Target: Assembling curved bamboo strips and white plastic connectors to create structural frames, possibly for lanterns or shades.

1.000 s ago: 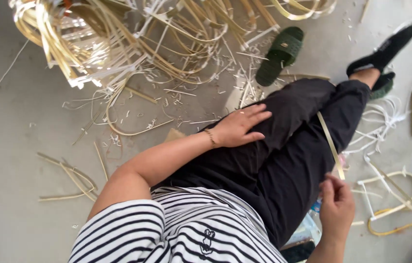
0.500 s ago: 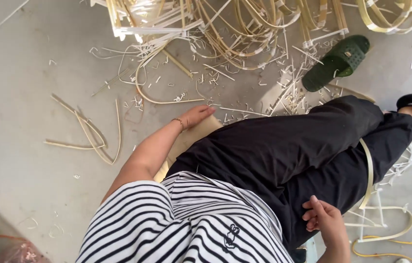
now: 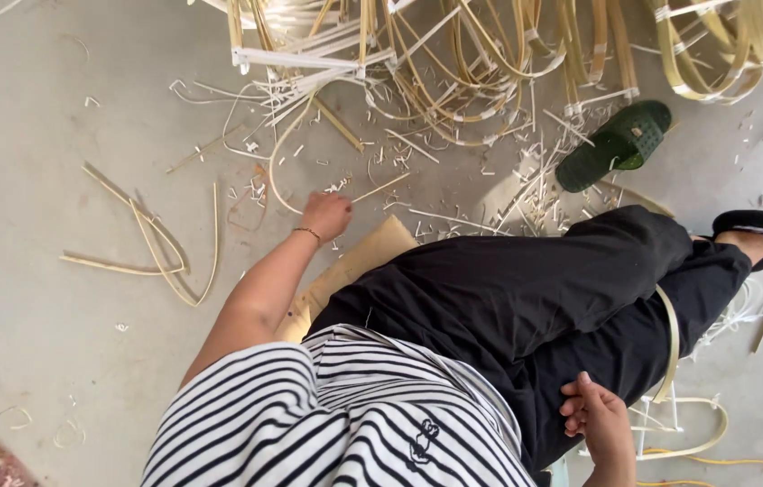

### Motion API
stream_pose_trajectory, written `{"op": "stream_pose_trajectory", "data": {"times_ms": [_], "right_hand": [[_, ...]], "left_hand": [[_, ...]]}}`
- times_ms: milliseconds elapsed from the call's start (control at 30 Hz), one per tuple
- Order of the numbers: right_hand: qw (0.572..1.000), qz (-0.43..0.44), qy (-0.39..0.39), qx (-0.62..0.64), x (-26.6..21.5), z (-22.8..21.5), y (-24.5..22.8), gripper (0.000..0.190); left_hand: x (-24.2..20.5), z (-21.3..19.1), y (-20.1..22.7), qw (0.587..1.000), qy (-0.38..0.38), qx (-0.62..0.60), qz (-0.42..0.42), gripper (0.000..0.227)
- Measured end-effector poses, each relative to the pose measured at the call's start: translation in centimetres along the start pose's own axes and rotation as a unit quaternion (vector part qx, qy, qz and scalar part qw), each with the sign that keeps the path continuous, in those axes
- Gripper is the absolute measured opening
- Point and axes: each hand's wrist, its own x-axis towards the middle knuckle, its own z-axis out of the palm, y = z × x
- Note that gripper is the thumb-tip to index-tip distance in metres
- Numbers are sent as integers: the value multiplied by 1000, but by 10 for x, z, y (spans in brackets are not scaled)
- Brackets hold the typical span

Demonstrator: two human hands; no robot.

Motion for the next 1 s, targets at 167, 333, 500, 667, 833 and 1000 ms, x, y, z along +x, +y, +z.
{"op": "stream_pose_trajectory", "data": {"times_ms": [167, 333, 500, 667, 833, 1000], "right_hand": [[1000, -5, -8, 18, 0, 6, 4, 44], [999, -17, -21, 34, 9, 10, 11, 45], [993, -55, -55, 84, 5, 11, 25, 43], [950, -214, -107, 200, -27, 25, -30, 50], [818, -438, -156, 338, -75, 27, -77, 74], [809, -441, -100, 375, -59, 11, -30, 49]], "left_hand": [[-6, -98, 81, 950, 214, -215, 66, 31], [-46, -228, 158, 928, 225, -292, 59, 21], [-104, -303, 212, 893, 203, -358, 183, 30], [-84, -305, 265, 713, -25, -618, 330, 33], [-73, -256, 328, 518, -272, -738, 336, 35], [-59, -233, 342, 561, -338, -728, 203, 37]]}}
